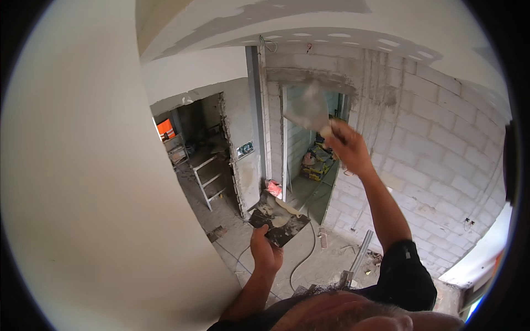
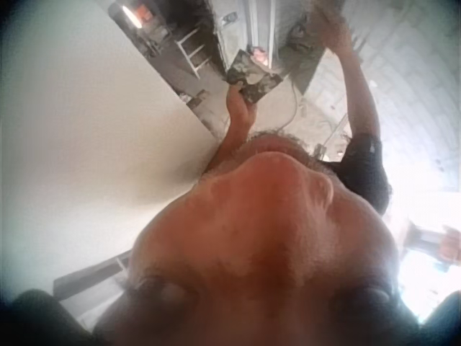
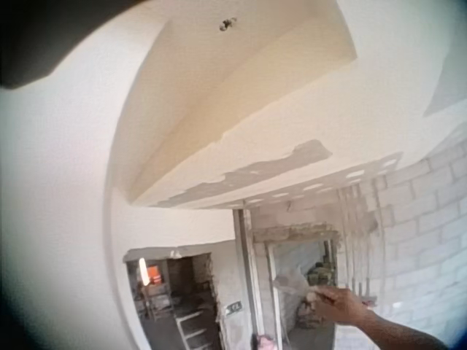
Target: The person applies plaster to a ceiling using a hawk and a trowel. They repeatedly scoop plaster from the hawk and spread it onto the ceiling surface, smoothing the compound to cover joints and imperfections.
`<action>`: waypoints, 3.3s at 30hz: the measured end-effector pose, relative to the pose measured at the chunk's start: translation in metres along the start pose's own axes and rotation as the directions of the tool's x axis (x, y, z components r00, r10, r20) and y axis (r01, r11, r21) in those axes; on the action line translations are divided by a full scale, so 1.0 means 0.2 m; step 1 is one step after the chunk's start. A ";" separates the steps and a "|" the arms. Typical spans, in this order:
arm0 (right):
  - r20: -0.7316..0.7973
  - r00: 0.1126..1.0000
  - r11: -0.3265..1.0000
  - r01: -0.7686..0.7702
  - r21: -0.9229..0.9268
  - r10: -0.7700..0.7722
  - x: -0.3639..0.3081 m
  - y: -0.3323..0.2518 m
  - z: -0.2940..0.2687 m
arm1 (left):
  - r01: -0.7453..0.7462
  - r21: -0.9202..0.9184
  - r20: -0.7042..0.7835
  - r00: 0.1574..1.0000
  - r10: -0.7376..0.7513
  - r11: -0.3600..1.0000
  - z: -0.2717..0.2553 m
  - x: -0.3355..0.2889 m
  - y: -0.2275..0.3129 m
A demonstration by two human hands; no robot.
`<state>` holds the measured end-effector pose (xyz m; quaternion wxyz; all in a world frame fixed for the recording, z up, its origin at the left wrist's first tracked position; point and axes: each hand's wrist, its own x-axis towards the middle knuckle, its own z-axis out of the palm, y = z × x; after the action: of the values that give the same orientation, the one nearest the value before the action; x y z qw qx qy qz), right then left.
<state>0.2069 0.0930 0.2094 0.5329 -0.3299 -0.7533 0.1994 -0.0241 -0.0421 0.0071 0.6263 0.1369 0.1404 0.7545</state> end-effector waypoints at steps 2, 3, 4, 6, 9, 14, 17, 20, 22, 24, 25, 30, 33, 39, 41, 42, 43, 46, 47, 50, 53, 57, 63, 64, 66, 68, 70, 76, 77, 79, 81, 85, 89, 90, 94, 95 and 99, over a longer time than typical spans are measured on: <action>0.087 0.996 0.958 -0.033 0.286 0.009 0.15 -0.27 0.05 | 0.015 -0.049 -0.029 0.999 -0.016 0.999 0.03 -0.02 -0.03; 0.109 0.993 0.911 -0.076 0.404 0.035 0.22 -0.34 0.10 | 0.008 -0.051 -0.039 0.999 -0.010 0.999 0.04 -0.02 -0.05; 0.137 0.989 0.848 -0.123 0.516 0.059 0.29 -0.40 0.17 | -0.001 -0.052 -0.053 0.999 -0.002 0.999 0.03 -0.03 -0.05; 0.183 0.982 0.811 -0.144 0.567 0.047 0.47 -0.48 0.31 | -0.020 -0.051 -0.073 0.997 0.016 0.998 0.03 -0.03 -0.06; 0.199 0.979 0.691 -0.110 0.714 -0.050 0.83 -0.58 0.55 | 0.039 -0.026 -0.090 0.995 -0.041 0.999 0.02 -0.02 -0.05; 0.221 0.969 0.558 -0.125 0.821 -0.109 1.32 -0.74 0.95 | -0.019 -0.059 -0.103 0.995 0.013 0.998 0.02 -0.04 -0.06; 0.199 0.969 0.479 -0.107 0.871 -0.145 1.53 -0.74 0.97 | -0.012 -0.042 -0.111 0.994 0.007 0.999 0.01 -0.04 -0.06; 0.210 0.959 0.427 -0.111 0.897 -0.192 1.63 -0.76 0.98 | -0.019 -0.037 -0.125 0.992 0.015 0.999 0.02 -0.03 -0.07; 0.221 0.951 0.421 -0.115 0.900 -0.214 1.65 -0.78 0.96 | -0.024 -0.039 -0.123 0.992 0.019 0.999 0.02 -0.03 -0.08; 0.217 0.953 0.398 -0.119 0.910 -0.212 1.66 -0.80 0.97 | -0.040 -0.045 -0.122 0.992 0.035 0.998 0.03 -0.04 -0.07; 0.221 0.953 0.397 -0.125 0.909 -0.205 1.66 -0.81 0.96 | -0.047 -0.047 -0.123 0.992 0.041 0.998 0.03 -0.04 -0.07; 0.212 0.941 0.373 -0.103 0.922 -0.263 1.65 -0.80 0.86 | -0.027 -0.054 -0.136 0.991 0.019 0.998 0.05 -0.04 -0.06; 0.206 0.939 0.382 -0.090 0.920 -0.275 1.58 -0.80 0.78 | -0.022 -0.050 -0.131 0.991 0.015 0.999 0.03 -0.03 -0.06; 0.173 0.946 0.381 -0.058 0.923 -0.275 1.45 -0.79 0.57 | -0.021 -0.040 -0.117 0.993 0.016 0.999 0.03 -0.03 -0.06; 0.173 0.946 0.395 -0.054 0.917 -0.274 1.39 -0.78 0.49 | -0.018 -0.042 -0.108 0.994 0.014 0.999 0.04 -0.03 -0.06; 0.171 0.943 0.397 -0.046 0.916 -0.285 1.35 -0.78 0.44 | -0.013 -0.040 -0.101 0.995 0.009 0.999 0.04 -0.03 -0.06; 0.173 0.940 0.399 -0.044 0.916 -0.295 1.31 -0.79 0.40 | -0.011 -0.040 -0.097 0.995 0.007 0.999 0.04 -0.03 -0.06; 0.151 0.941 0.418 -0.011 0.908 -0.302 1.21 -0.80 0.28 | -0.010 -0.048 -0.057 0.998 0.007 0.999 0.02 -0.02 -0.06; 0.139 0.943 0.427 0.003 0.904 -0.301 1.18 -0.80 0.24 | -0.006 -0.052 -0.058 0.998 0.003 0.999 0.01 -0.02 -0.06; 0.192 0.932 0.381 -0.064 0.922 -0.308 1.08 -0.83 0.10 | 0.011 -0.061 -0.071 0.997 -0.015 0.998 0.01 -0.02 -0.06; 0.165 0.943 0.296 -0.076 0.952 -0.288 0.99 -0.85 -0.02 | 0.034 -0.064 -0.088 0.995 -0.040 0.997 0.04 -0.02 -0.05; 0.137 0.936 0.231 -0.062 0.971 -0.324 0.85 -0.90 -0.16 | 0.056 -0.059 -0.053 0.997 -0.059 0.997 0.02 -0.01 -0.04; 0.155 0.910 0.186 -0.088 0.979 -0.384 0.70 -0.94 -0.37 | 0.074 -0.057 -0.008 0.997 -0.074 0.996 0.01 0.00 -0.03; 0.095 0.934 0.182 -0.033 0.983 -0.344 0.66 -0.96 -0.38 | 0.070 -0.067 0.006 0.998 -0.070 0.995 0.01 0.00 -0.03; -0.026 0.965 0.179 0.075 0.981 -0.261 0.57 -1.02 -0.40 | 0.080 -0.045 -0.007 0.997 -0.080 0.996 0.00 0.01 -0.02; -0.053 0.963 0.158 0.097 0.983 -0.263 0.50 -1.03 -0.44 | 0.088 -0.028 0.001 0.996 -0.088 0.996 0.00 0.00 -0.02; -0.026 0.934 0.204 0.105 0.973 -0.357 0.43 -0.97 -0.53 | 0.090 -0.019 0.032 0.996 -0.089 0.996 0.03 -0.02 0.01; -0.273 0.939 0.742 0.335 0.581 -0.210 -0.10 -0.50 -0.35 | 0.143 -0.076 0.044 0.989 -0.140 0.987 0.14 -0.07 0.03; -0.315 0.943 0.793 0.270 0.547 -0.103 -0.23 -0.45 -0.23 | 0.165 -0.107 0.088 0.984 -0.156 0.981 0.12 -0.08 0.03; -0.179 0.969 0.968 0.198 0.156 -0.170 -0.47 -0.31 -0.11 | 0.193 -0.168 0.202 0.967 -0.158 0.967 0.09 -0.06 0.03; -0.048 0.996 0.990 0.084 0.116 -0.079 -0.71 -0.06 -0.01 | 0.207 -0.152 0.181 0.967 -0.178 0.966 0.14 -0.09 0.04; 0.064 0.985 0.978 0.152 0.146 -0.162 -0.91 0.07 0.16 | 0.235 -0.138 0.196 0.959 -0.206 0.962 0.12 -0.06 0.05; 0.213 0.960 0.974 0.148 0.173 -0.184 -0.91 0.10 0.14 | 0.201 -0.105 0.151 0.971 -0.184 0.974 0.13 -0.04 0.06; 0.247 0.951 0.976 0.147 0.158 -0.183 -0.91 0.13 0.10 | 0.188 -0.102 0.115 0.978 -0.176 0.977 0.15 -0.04 0.07; 0.393 0.895 0.882 0.349 -0.316 -0.213 -0.83 0.37 -0.21 | 0.090 -0.108 0.097 0.992 -0.080 0.990 0.20 -0.08 0.05; 0.306 0.937 0.833 0.302 -0.464 -0.169 -0.75 0.35 -0.26 | 0.102 -0.104 0.116 0.989 -0.090 0.989 0.19 -0.08 0.05; 0.230 0.686 0.388 0.619 -0.683 -0.690 -0.10 -0.34 -0.32 | 0.129 -0.089 0.093 0.988 -0.121 0.988 0.11 -0.04 0.03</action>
<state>0.2513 0.0273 0.2629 0.4278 -0.1944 -0.8095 -0.3520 -0.0206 -0.0499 0.0290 0.6839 0.1306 0.0851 0.7127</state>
